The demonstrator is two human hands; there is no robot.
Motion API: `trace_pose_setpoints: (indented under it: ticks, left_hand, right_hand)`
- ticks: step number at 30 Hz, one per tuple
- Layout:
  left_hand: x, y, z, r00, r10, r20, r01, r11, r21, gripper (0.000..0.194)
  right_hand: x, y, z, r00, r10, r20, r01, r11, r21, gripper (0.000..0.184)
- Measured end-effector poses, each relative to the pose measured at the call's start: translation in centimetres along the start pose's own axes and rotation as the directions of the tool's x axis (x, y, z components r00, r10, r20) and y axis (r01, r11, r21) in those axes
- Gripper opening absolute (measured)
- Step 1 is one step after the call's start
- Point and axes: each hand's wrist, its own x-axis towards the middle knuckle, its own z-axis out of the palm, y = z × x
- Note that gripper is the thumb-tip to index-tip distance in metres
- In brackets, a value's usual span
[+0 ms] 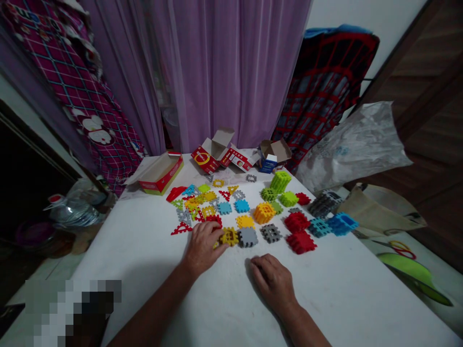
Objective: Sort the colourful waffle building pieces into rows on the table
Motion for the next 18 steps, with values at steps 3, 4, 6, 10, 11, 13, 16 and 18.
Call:
trace_pose_setpoints:
  ticks: [3,4,6,10,11,13,16,18]
  left_hand:
    - [0.3,-2.5,-1.0,0.989,-0.135,-0.056,0.137,0.99,0.029,0.016]
    - [0.5,-3.4,-1.3,0.982,-0.182,-0.054,0.184,0.982,0.034,0.016]
    - [0.6,-4.8,-1.7,0.967,-0.256,-0.019,0.256,0.966,0.041,0.02]
    - [1.0,-5.8,-1.7,0.953,-0.289,0.088,0.283,0.957,0.067,0.034]
    - [1.1,-5.8,-1.6,0.957,-0.266,0.114,0.26,0.963,0.067,0.041]
    - [1.5,-5.7,-1.2,0.967,-0.201,0.158,0.194,0.979,0.054,0.052]
    - [2.1,-5.7,-0.8,0.971,-0.133,0.197,0.127,0.991,0.042,0.053]
    - [2.3,-5.5,-0.8,0.973,-0.119,0.199,0.113,0.993,0.045,0.052]
  right_hand:
    - [-0.1,0.2,0.1,1.0,0.0,-0.007,0.0,1.0,0.001,0.014]
    - [-0.1,0.2,0.1,1.0,0.0,-0.008,0.0,1.0,0.002,0.014]
    - [-0.1,0.2,0.1,1.0,-0.003,-0.013,0.003,1.0,0.005,0.014]
    - [0.0,0.1,0.1,1.0,-0.004,-0.02,0.004,1.0,0.004,0.014]
    - [0.0,0.1,0.1,1.0,-0.002,-0.018,0.002,1.0,0.005,0.014]
    - [-0.1,0.1,0.1,1.0,0.004,-0.014,-0.004,1.0,0.01,0.014]
    - [-0.1,0.0,0.1,1.0,0.005,-0.013,-0.005,1.0,0.021,0.013]
    - [-0.1,0.0,0.0,1.0,0.007,-0.008,-0.006,1.0,0.024,0.013]
